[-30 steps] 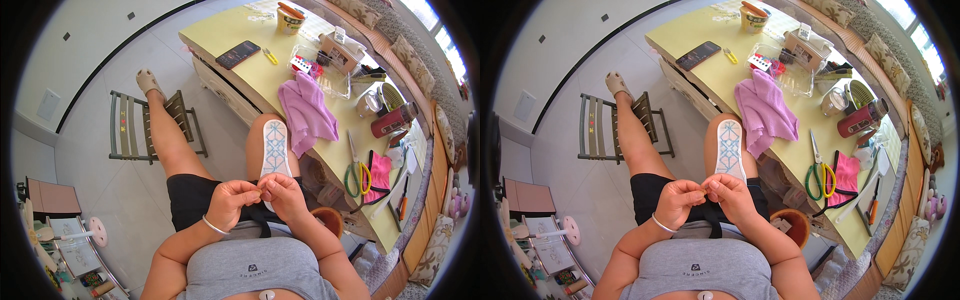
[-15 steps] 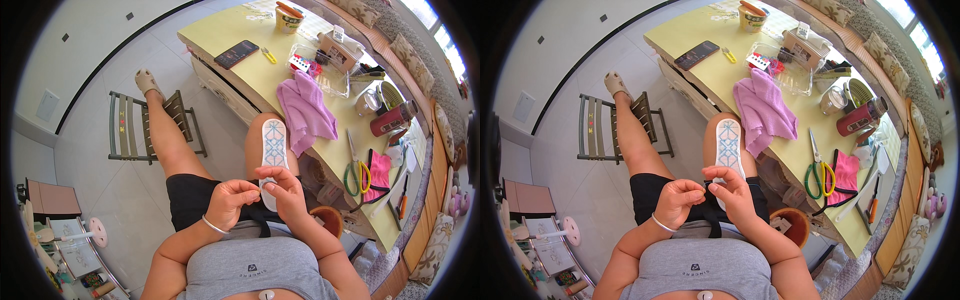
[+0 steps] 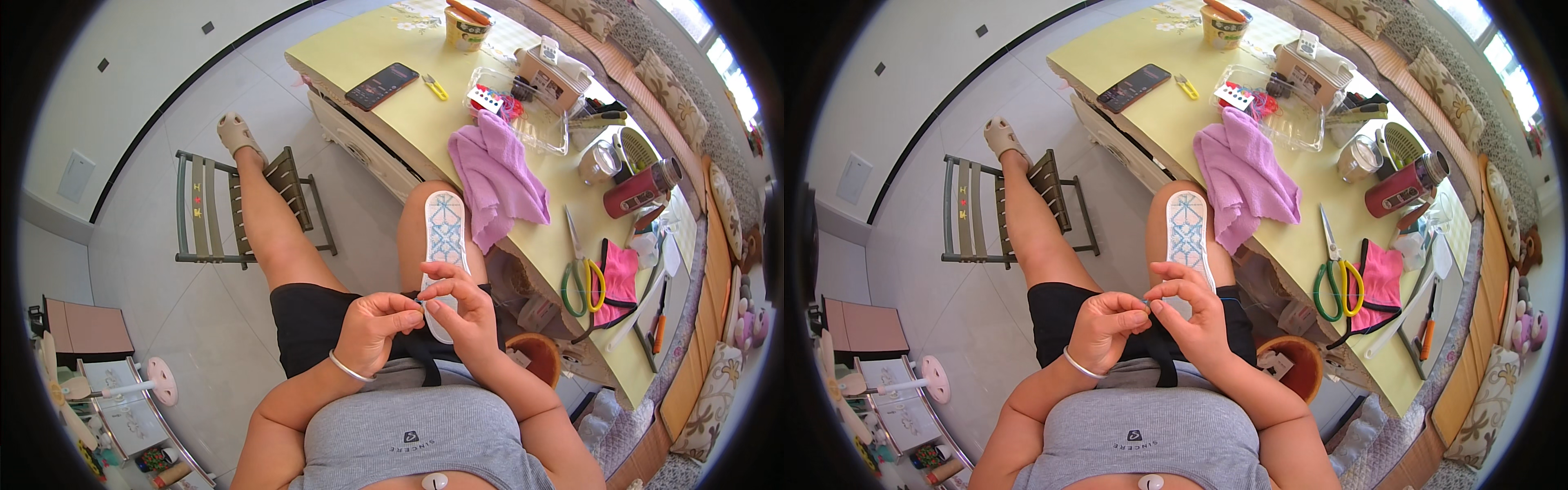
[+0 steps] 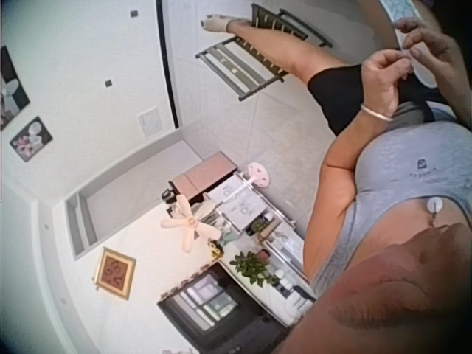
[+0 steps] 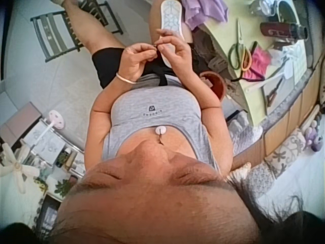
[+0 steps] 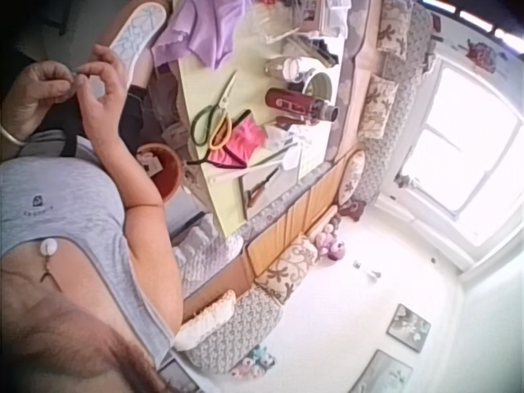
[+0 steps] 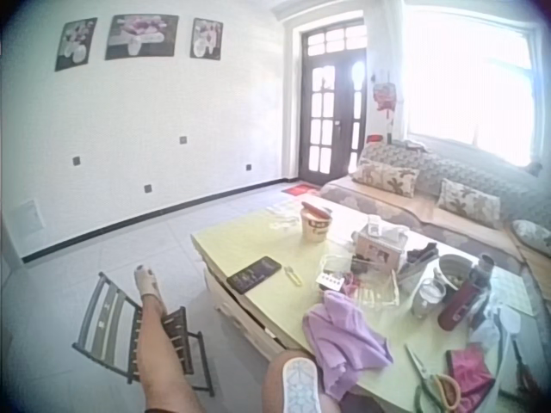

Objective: The person is sewing a decorative pattern onto an insole by hand using a needle and blue thread, carefully guiding the needle through the material and pulling the thread tight to form consistent stitches.

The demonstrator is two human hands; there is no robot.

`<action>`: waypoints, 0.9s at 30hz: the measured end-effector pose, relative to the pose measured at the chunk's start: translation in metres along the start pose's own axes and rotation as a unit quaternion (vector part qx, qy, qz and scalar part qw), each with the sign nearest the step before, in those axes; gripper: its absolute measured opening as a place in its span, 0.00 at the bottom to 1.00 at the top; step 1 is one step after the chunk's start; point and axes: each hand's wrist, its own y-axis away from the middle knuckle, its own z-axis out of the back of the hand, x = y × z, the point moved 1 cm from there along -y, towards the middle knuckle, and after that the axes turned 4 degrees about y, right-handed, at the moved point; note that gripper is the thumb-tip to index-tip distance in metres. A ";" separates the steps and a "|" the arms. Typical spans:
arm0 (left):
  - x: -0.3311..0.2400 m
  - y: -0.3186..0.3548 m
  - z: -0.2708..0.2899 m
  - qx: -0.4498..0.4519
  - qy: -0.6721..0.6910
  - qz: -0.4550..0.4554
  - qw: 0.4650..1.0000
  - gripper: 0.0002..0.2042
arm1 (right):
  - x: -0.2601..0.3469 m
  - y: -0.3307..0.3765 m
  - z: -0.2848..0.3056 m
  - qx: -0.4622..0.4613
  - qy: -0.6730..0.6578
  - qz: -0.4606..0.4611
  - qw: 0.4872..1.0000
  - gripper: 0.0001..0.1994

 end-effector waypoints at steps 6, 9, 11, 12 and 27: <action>0.002 -0.001 0.002 0.014 0.016 0.012 1.000 0.05 | 0.000 0.000 0.000 0.006 -0.038 -0.022 0.999 0.03; 0.003 -0.001 0.002 0.012 0.013 0.012 1.000 0.05 | -0.002 0.000 0.000 0.006 -0.048 -0.022 0.999 0.03; 0.003 -0.001 0.002 0.010 0.010 0.014 1.000 0.05 | -0.002 0.000 -0.001 0.004 -0.052 -0.023 0.998 0.02; 0.003 -0.001 0.001 0.009 0.010 0.014 1.000 0.05 | -0.001 0.000 -0.001 0.003 -0.052 -0.024 0.998 0.02; 0.005 -0.002 0.001 0.010 0.005 0.022 1.000 0.04 | 0.000 0.001 0.001 0.012 -0.070 -0.034 0.997 0.02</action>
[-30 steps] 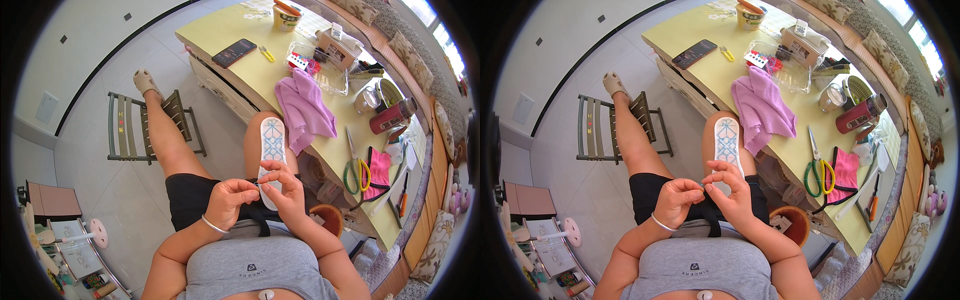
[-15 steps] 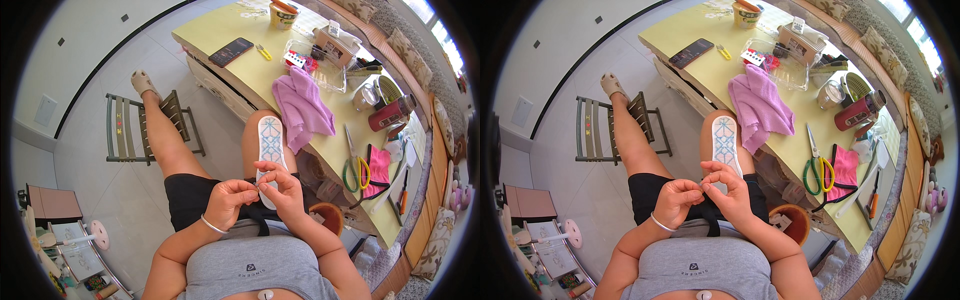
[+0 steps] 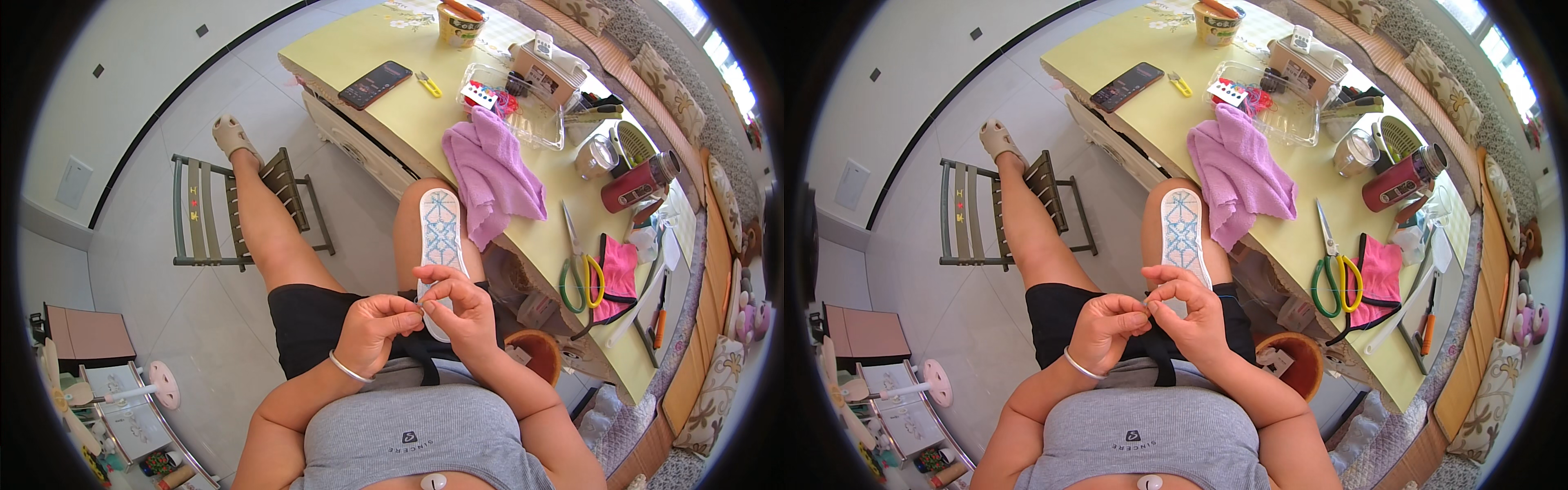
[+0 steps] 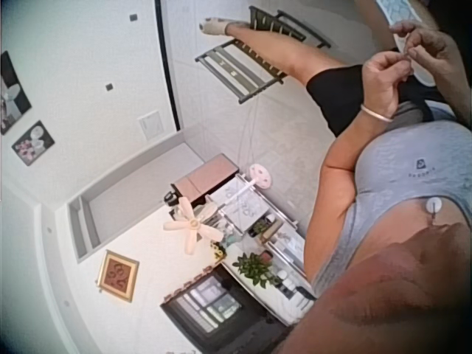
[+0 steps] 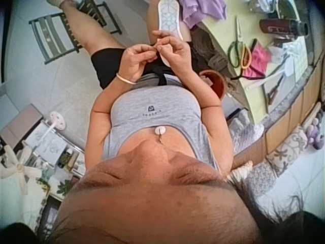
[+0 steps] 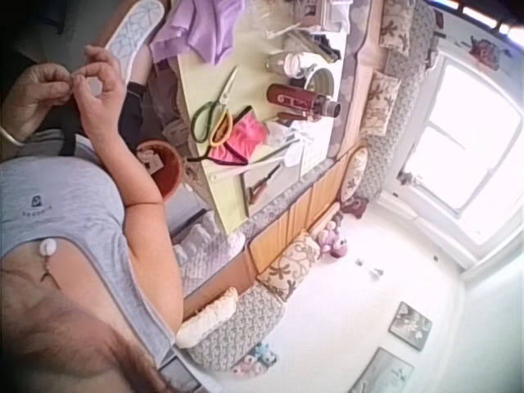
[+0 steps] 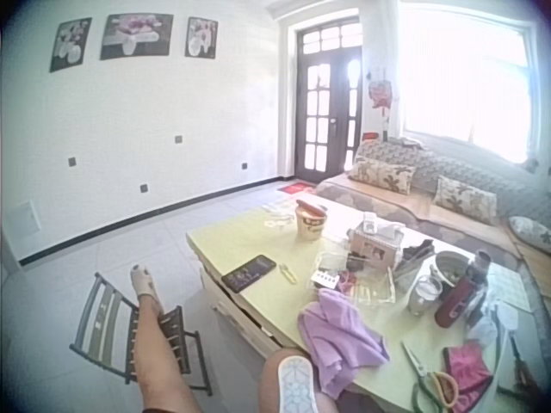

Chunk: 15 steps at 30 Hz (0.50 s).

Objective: The person is sewing a decorative pattern onto an insole by hand using a needle and blue thread, carefully guiding the needle through the material and pulling the thread tight to form consistent stitches.

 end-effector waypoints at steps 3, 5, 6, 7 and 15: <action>0.001 0.000 0.000 -0.002 0.000 0.001 1.000 0.04 | -0.002 0.000 0.000 -0.004 -0.003 0.003 1.000 0.02; 0.001 0.000 0.000 -0.001 -0.002 0.002 1.000 0.04 | -0.003 0.001 0.000 -0.006 -0.005 0.002 1.000 0.02; 0.001 0.000 0.001 -0.003 -0.002 0.003 1.000 0.04 | -0.003 0.001 0.000 -0.006 -0.008 0.000 1.000 0.02; 0.001 0.000 0.001 -0.006 -0.002 0.005 1.000 0.04 | -0.003 0.001 0.000 -0.007 -0.011 -0.002 1.000 0.02; 0.002 0.000 0.001 -0.007 -0.005 0.005 1.000 0.05 | -0.004 0.000 -0.001 -0.025 0.064 0.041 0.997 0.03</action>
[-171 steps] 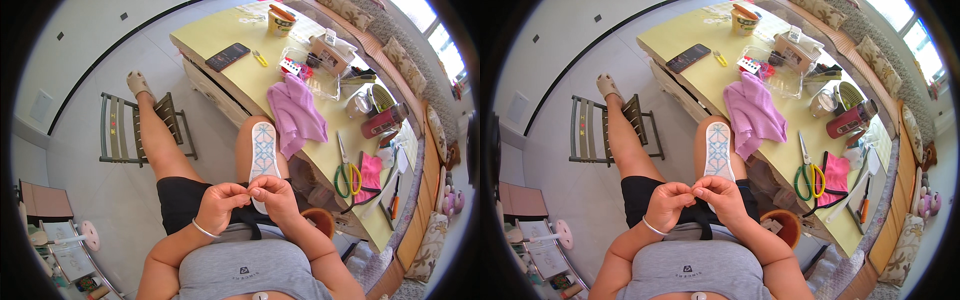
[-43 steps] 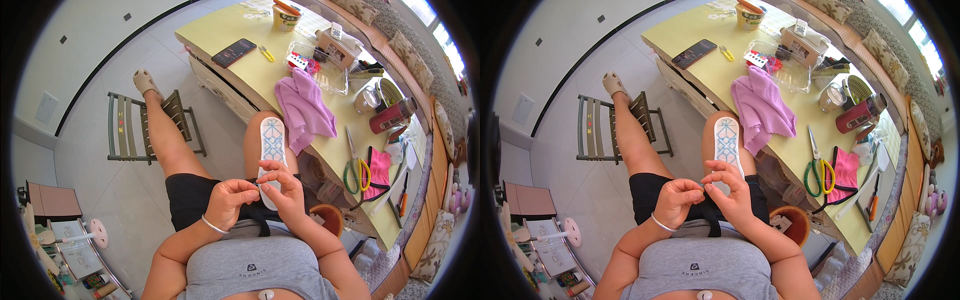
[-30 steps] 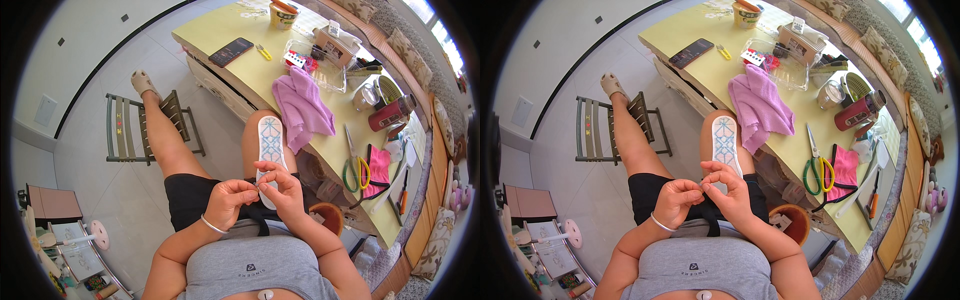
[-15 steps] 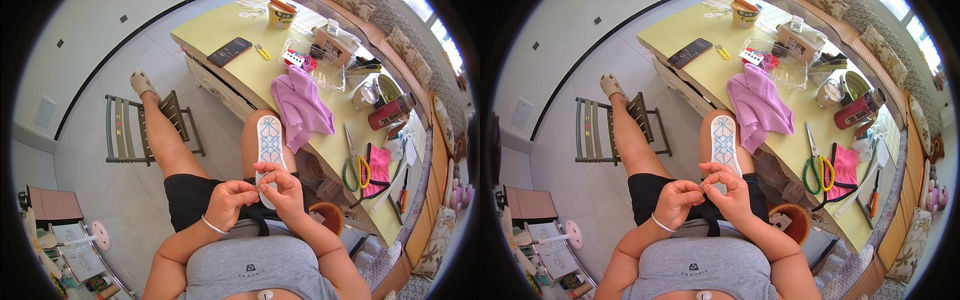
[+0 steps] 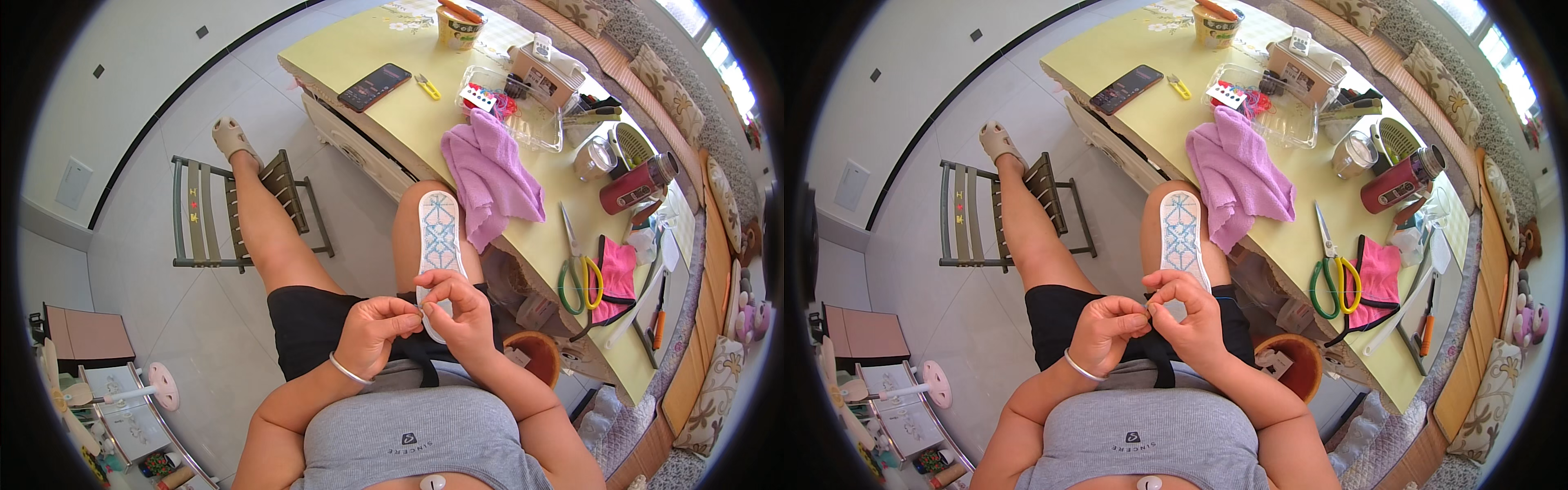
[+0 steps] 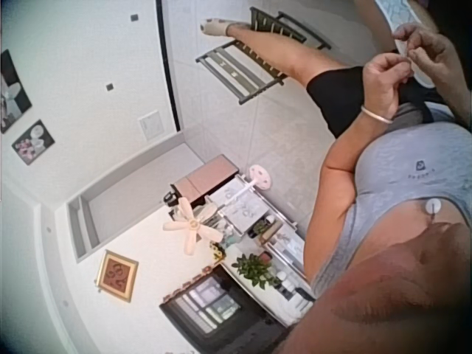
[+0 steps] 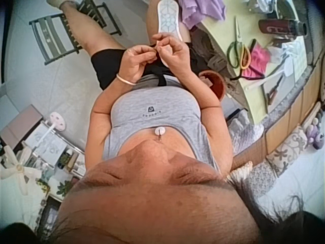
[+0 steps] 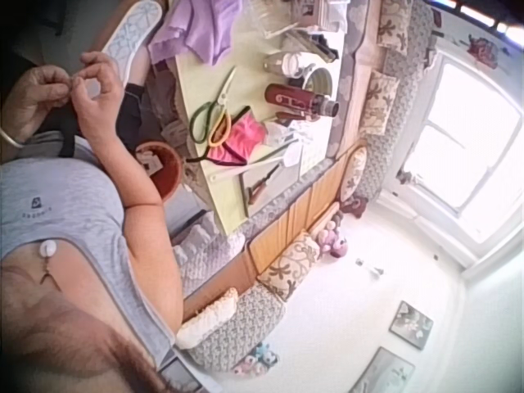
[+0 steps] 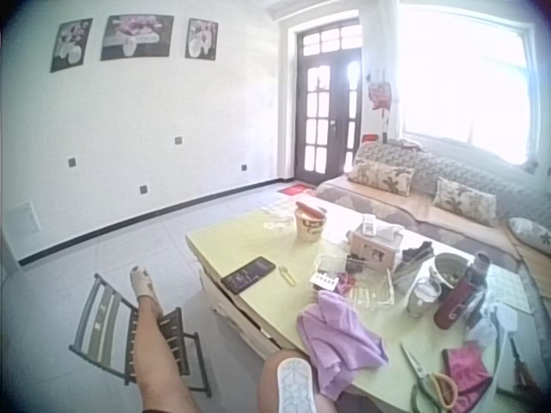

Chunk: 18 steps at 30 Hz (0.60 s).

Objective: The person is sewing a decorative pattern onto an insole by hand using a needle and blue thread, carefully guiding the needle through the material and pulling the thread tight to form consistent stitches.

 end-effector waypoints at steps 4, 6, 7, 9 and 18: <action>0.002 -0.001 0.001 0.010 0.015 0.010 1.000 0.05 | 0.003 0.000 0.000 -0.018 0.039 0.025 0.999 0.03; 0.001 -0.001 0.001 0.004 0.020 0.014 1.000 0.04 | 0.006 0.000 0.001 -0.024 0.059 0.035 0.997 0.03; 0.001 -0.001 0.000 -0.002 0.021 0.014 1.000 0.04 | 0.007 0.000 0.002 -0.027 0.070 0.041 0.996 0.04; 0.001 -0.001 0.001 -0.005 0.029 0.016 0.999 0.04 | 0.006 0.000 0.004 -0.028 0.051 0.028 0.998 0.04; 0.002 -0.002 0.003 0.021 0.028 0.017 0.999 0.04 | 0.009 0.001 0.001 -0.021 0.067 0.038 0.997 0.03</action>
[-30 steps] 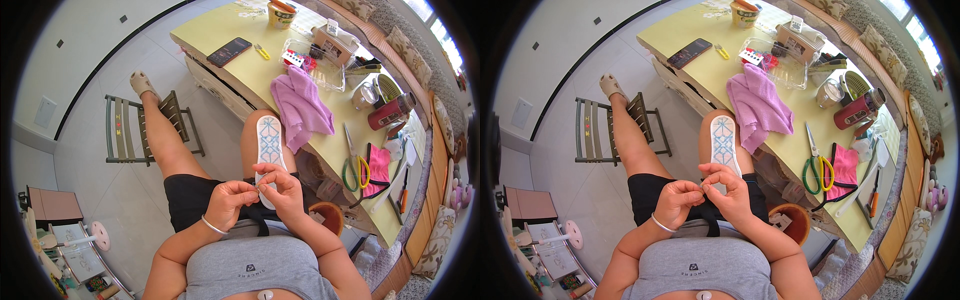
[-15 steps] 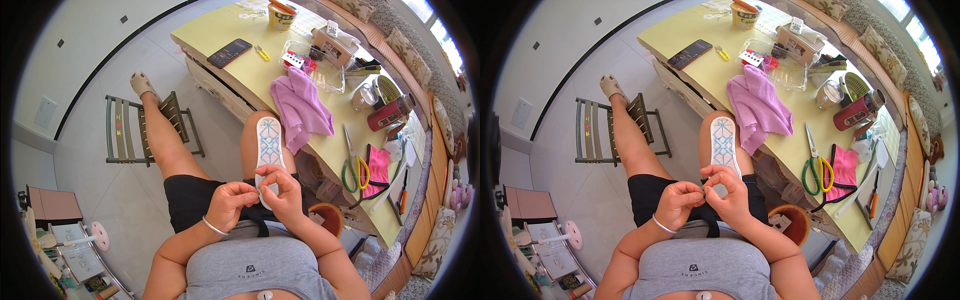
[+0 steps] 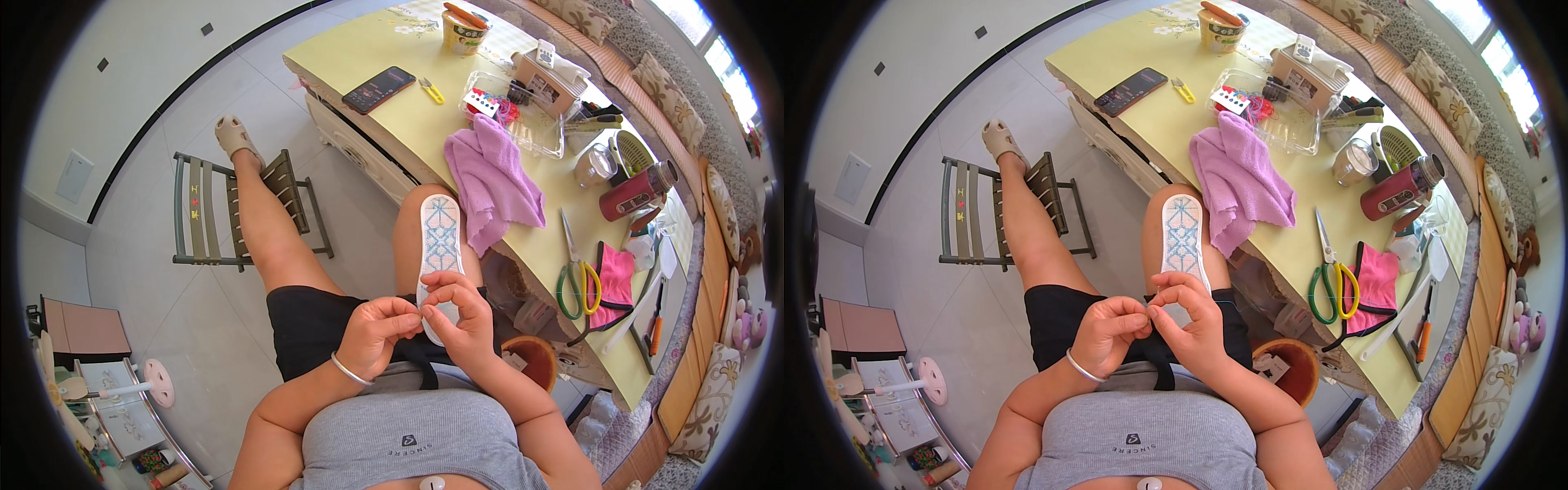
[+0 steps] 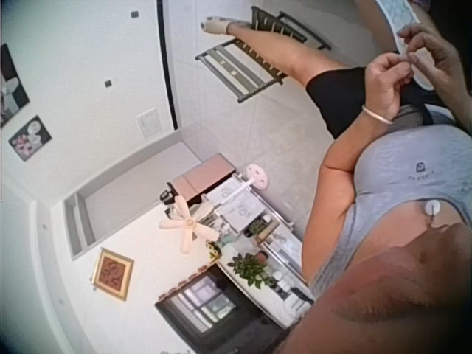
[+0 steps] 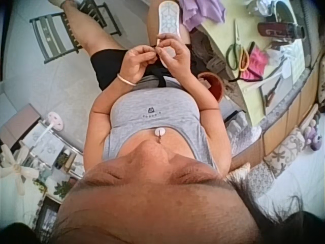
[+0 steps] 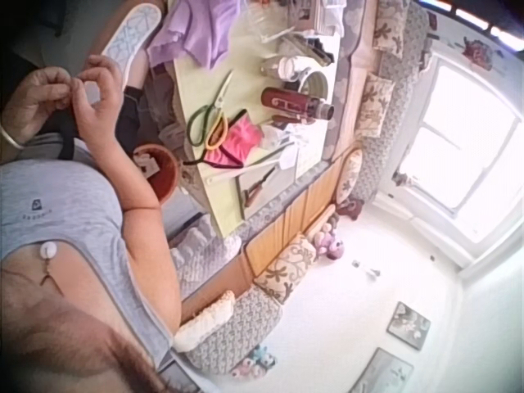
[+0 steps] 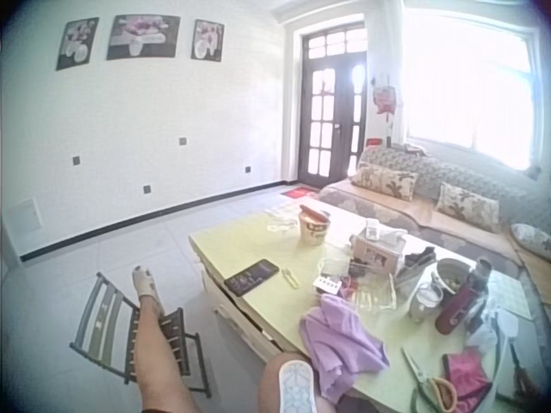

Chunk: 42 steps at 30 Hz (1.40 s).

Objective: The person is sewing a decorative pattern onto an insole by hand using a needle and blue thread, carefully guiding the needle through the material and pulling the thread tight to form consistent stitches.

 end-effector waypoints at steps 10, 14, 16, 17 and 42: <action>-0.049 -0.013 0.032 0.023 0.125 -0.067 0.990 0.06 | -0.011 0.012 0.050 -0.067 -0.034 -0.044 0.996 0.04; -0.081 -0.011 0.054 -0.018 0.081 -0.168 0.982 0.04 | -0.026 0.012 0.137 -0.268 0.137 -0.032 0.953 0.02; -0.092 -0.009 0.057 -0.050 0.050 -0.210 0.975 0.03 | -0.034 0.014 0.189 -0.379 0.160 -0.011 0.911 0.03; -0.097 -0.008 0.060 -0.046 0.039 -0.212 0.975 0.03 | -0.047 0.024 0.227 -0.415 0.188 -0.055 0.888 0.05; -0.029 -0.005 -0.039 0.077 -0.199 -0.207 0.955 0.15 | 0.027 -0.023 0.007 -0.008 0.154 0.133 0.979 0.12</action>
